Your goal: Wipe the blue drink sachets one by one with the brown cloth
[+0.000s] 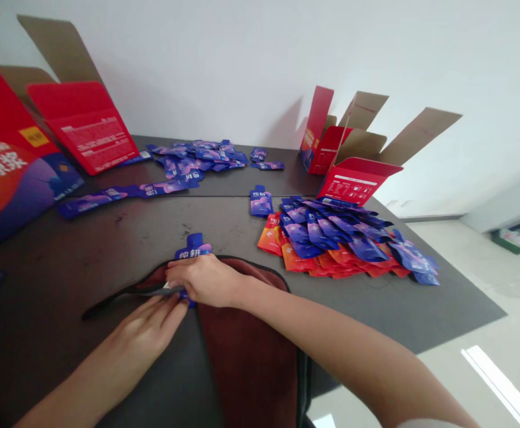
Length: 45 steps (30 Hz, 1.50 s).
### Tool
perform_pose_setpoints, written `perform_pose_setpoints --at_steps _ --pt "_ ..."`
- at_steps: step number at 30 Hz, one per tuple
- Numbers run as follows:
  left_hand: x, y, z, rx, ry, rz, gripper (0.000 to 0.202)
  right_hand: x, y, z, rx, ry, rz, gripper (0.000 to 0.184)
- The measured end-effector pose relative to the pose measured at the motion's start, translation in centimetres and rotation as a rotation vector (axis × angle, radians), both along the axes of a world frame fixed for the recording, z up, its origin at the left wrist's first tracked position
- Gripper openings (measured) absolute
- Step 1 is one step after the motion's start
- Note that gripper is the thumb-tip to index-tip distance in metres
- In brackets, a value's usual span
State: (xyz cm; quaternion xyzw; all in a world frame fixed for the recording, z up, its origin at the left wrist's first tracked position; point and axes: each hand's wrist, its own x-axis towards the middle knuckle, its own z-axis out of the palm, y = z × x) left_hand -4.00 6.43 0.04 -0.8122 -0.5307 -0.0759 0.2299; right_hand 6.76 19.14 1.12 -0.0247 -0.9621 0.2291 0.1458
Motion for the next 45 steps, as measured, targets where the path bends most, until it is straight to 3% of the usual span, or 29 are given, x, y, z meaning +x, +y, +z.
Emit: perform_pose_setpoints --at_steps 5,10,13,20,24,28,32,36,41,45 --pt "-0.3 -0.2 -0.2 -0.009 0.036 -0.056 0.045 0.2 0.3 0.1 -0.021 -0.002 -0.072 0.02" --pt "0.5 -2.3 -1.2 0.057 0.051 -0.114 0.045 2.6 -2.2 0.4 0.0 -0.04 -0.059 0.018" --pt "1.0 -2.8 -0.9 0.09 0.08 -0.133 0.044 3.0 -2.7 0.4 0.025 -0.07 -0.079 0.015" --pt "1.7 -2.1 0.8 0.175 0.034 -0.131 0.047 0.2 2.5 0.3 0.063 -0.096 -0.325 0.014" --pt "1.8 -2.2 0.6 0.183 0.005 -0.126 0.046 0.8 2.0 2.1 0.057 -0.021 -0.435 0.017" --pt "2.0 -2.2 0.5 0.207 0.025 -0.128 0.045 3.4 -2.1 3.1 0.035 0.041 -0.266 0.019" --pt "2.0 -2.2 0.5 0.207 0.031 -0.093 0.043 4.5 -3.9 1.5 0.062 -0.029 -0.105 0.017" --pt "1.6 -2.2 0.6 0.196 0.01 -0.123 0.04 2.8 -1.5 0.0 0.083 -0.054 -0.131 0.016" --pt "1.8 -2.0 1.1 0.226 -0.047 -0.133 0.042 0.3 2.9 -0.1 0.067 -0.056 -0.295 0.015" --pt "2.2 -1.9 1.2 0.242 -0.055 -0.101 0.048 1.2 1.8 1.1 0.049 0.023 -0.413 0.016"
